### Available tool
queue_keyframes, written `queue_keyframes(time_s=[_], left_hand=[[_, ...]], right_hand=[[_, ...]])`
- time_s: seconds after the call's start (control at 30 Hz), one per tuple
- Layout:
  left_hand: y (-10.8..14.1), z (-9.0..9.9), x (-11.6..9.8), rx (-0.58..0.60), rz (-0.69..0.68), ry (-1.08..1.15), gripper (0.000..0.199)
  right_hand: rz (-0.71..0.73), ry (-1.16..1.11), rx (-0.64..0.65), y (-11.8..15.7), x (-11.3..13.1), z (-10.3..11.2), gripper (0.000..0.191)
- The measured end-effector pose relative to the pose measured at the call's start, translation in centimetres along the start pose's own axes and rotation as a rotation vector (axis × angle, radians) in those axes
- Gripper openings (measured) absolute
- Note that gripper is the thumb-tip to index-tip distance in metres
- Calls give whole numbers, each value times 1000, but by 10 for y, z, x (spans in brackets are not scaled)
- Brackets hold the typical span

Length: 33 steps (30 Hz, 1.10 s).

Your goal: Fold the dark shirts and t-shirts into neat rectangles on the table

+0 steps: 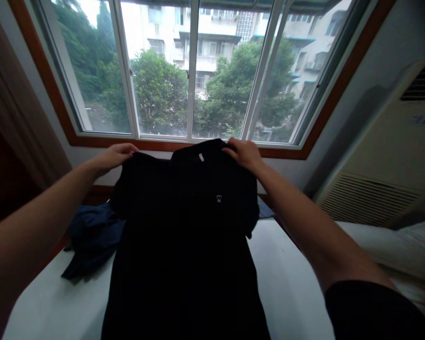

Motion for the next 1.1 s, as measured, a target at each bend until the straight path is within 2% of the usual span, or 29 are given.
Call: queue_keyframes(time_s=[0.07, 0.1, 0.17, 0.23, 0.33, 0.4, 0.47, 0.53, 0.63, 0.73, 0.83, 0.9, 0.97, 1.03, 1.1], left_hand=[[1, -61, 43, 68, 162, -236, 29], [5, -89, 56, 84, 179, -352, 29], [18, -144, 66, 129, 76, -465, 32], [41, -201, 64, 232, -49, -441, 37], [80, -271, 61, 384, -132, -371, 47], [100, -309, 69, 482, -83, -362, 60], [113, -336, 82, 539, 11, -389, 71], [115, -353, 93, 530, 55, -414, 78], [105, -367, 99, 478, 29, -422, 80], [88, -374, 102, 477, 33, -425, 79], [76, -376, 101, 481, 54, -437, 77], [74, -375, 99, 467, 65, -444, 76], [79, -373, 94, 429, 59, -446, 73], [90, -369, 83, 369, 17, -434, 72], [104, -365, 66, 307, -61, -407, 70]], right_hand=[[-37, -34, 161, 20, -5, -72, 26], [-63, -41, 249, 32, -6, -105, 26], [-107, -35, 430, 62, -5, -161, 32], [-115, -84, 619, 97, 8, -206, 35], [-93, -220, 811, 148, 39, -249, 42], [-149, -267, 861, 176, 55, -269, 54], [-245, -249, 900, 201, 64, -286, 64], [-322, -202, 925, 220, 66, -301, 71], [-356, -180, 902, 232, 59, -320, 77], [-354, -194, 881, 229, 46, -333, 75], [-355, -221, 882, 218, 32, -336, 69], [-356, -262, 858, 208, 23, -329, 60], [-376, -264, 778, 201, 5, -313, 51], [-439, -167, 682, 202, -24, -291, 46], [-532, -1, 639, 216, -59, -266, 44]])
Point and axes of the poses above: each hand's wrist, its own y-axis away from the middle knuckle, its own z-axis out of the back of the hand, x = y × z, the point moved 8 cm from there along -y, towards the middle knuckle, and after that the axes turned 6 degrees about -x, right-handed, at the moved point
